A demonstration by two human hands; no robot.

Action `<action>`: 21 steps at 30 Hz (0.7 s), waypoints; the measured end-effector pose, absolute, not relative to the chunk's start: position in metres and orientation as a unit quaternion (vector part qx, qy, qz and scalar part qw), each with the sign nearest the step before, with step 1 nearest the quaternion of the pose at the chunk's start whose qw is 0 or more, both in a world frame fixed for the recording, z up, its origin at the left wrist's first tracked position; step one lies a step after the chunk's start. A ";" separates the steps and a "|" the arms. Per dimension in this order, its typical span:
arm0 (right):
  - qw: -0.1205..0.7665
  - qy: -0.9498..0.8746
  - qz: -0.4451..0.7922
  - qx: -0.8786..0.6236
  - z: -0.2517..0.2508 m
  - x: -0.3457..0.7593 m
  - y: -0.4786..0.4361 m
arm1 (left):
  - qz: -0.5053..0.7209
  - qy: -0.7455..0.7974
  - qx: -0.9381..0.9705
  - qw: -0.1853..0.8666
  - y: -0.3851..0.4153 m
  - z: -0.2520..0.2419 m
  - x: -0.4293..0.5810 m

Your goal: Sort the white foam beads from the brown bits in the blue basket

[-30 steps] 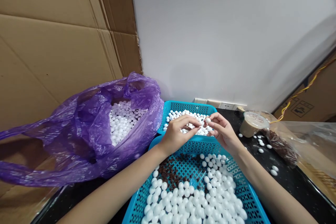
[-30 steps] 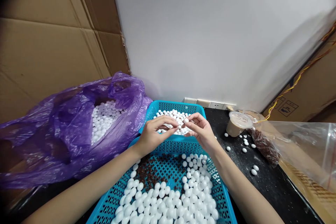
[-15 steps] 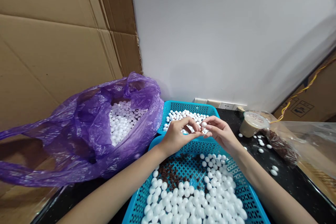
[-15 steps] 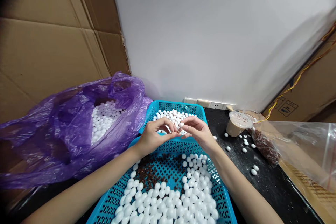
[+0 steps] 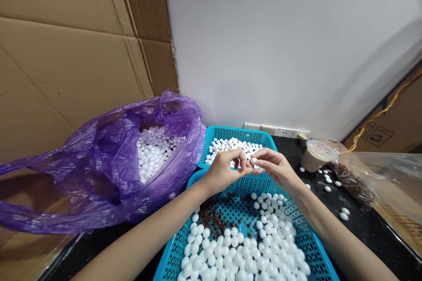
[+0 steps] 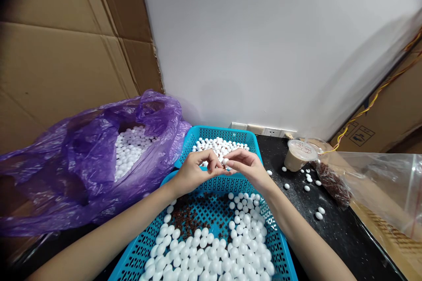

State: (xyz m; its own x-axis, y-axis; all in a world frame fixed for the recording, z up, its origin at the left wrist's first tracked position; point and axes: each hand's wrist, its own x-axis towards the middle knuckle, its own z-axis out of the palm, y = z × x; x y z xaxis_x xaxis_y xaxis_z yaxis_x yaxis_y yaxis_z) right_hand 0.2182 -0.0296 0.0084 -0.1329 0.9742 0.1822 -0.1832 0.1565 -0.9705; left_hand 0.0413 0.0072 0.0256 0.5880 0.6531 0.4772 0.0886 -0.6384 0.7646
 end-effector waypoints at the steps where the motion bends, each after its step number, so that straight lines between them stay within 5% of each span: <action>1: 0.542 -0.530 0.536 -0.372 0.008 0.218 -0.030 | 0.392 0.227 0.815 0.361 0.007 0.025 0.041; 13: 0.550 -0.520 0.536 -0.374 0.008 0.219 -0.030 | 0.404 0.212 0.799 0.391 0.007 0.024 0.042; 21: 0.546 -0.522 0.547 -0.360 0.008 0.219 -0.029 | 0.433 0.189 0.845 0.250 0.010 0.023 0.041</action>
State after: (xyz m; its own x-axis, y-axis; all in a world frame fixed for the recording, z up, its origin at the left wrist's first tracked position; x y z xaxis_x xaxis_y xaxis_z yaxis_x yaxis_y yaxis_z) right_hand 0.2192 -0.0294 0.0082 -0.1442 0.9736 0.1769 -0.2223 0.1424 -0.9645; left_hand 0.0411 0.0100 0.0232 0.5530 0.5359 0.6379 0.1024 -0.8036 0.5863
